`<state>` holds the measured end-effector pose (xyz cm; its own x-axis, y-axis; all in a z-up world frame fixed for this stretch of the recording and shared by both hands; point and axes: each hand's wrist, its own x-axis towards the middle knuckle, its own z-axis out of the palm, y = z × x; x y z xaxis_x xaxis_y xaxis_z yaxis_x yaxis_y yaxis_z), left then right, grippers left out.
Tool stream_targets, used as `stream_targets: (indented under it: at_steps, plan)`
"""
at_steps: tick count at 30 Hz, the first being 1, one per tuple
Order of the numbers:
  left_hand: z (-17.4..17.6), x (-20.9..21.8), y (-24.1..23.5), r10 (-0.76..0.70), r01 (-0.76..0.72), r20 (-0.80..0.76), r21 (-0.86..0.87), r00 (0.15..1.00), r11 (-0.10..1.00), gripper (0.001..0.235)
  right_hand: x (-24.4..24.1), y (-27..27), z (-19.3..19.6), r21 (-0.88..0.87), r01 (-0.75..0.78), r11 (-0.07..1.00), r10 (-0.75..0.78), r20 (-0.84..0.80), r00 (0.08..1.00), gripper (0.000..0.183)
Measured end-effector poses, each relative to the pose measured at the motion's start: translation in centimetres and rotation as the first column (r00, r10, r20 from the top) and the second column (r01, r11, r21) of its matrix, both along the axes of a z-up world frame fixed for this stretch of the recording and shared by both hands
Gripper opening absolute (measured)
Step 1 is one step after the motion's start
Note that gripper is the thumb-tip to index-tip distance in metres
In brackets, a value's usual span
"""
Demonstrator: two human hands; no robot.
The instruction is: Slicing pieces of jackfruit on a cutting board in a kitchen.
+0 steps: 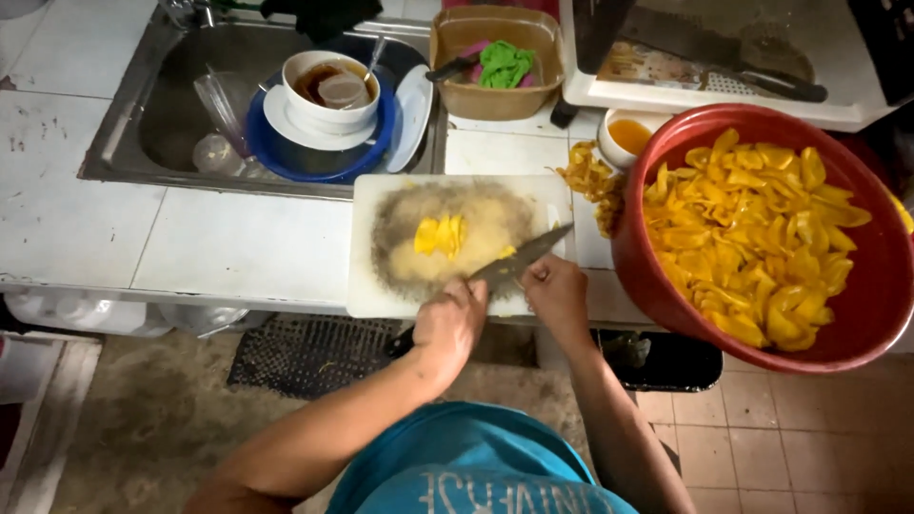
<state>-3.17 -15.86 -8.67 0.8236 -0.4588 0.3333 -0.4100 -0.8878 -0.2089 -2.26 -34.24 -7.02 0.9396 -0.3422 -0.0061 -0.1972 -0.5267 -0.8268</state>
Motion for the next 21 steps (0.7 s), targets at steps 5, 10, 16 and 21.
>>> stream_targets:
  at_steps: [5,10,16,21]
  plan:
    - [2.1,3.4,1.2,-0.057,0.039,-0.139,-0.134,0.989,0.990,0.007,-0.7,0.5,0.9,-0.008,0.037,0.999,-0.038,-0.014,0.999,0.022]
    - [6.1,5.9,2.0,-0.229,0.115,-0.411,-0.285,0.882,0.952,0.021,-1.5,-1.9,0.6,0.229,-0.035,0.973,0.031,0.021,0.999,0.022]
    - [3.2,2.1,-0.8,-0.188,0.061,-0.367,-0.333,0.911,0.941,0.032,-1.8,-1.9,6.8,0.114,0.009,0.993,-0.038,0.255,0.966,0.023]
    - [2.5,0.0,-1.5,-0.165,0.052,-0.384,-0.288,0.908,0.956,0.036,3.7,4.4,10.3,-0.128,-0.272,0.954,0.292,0.171,0.941,0.024]
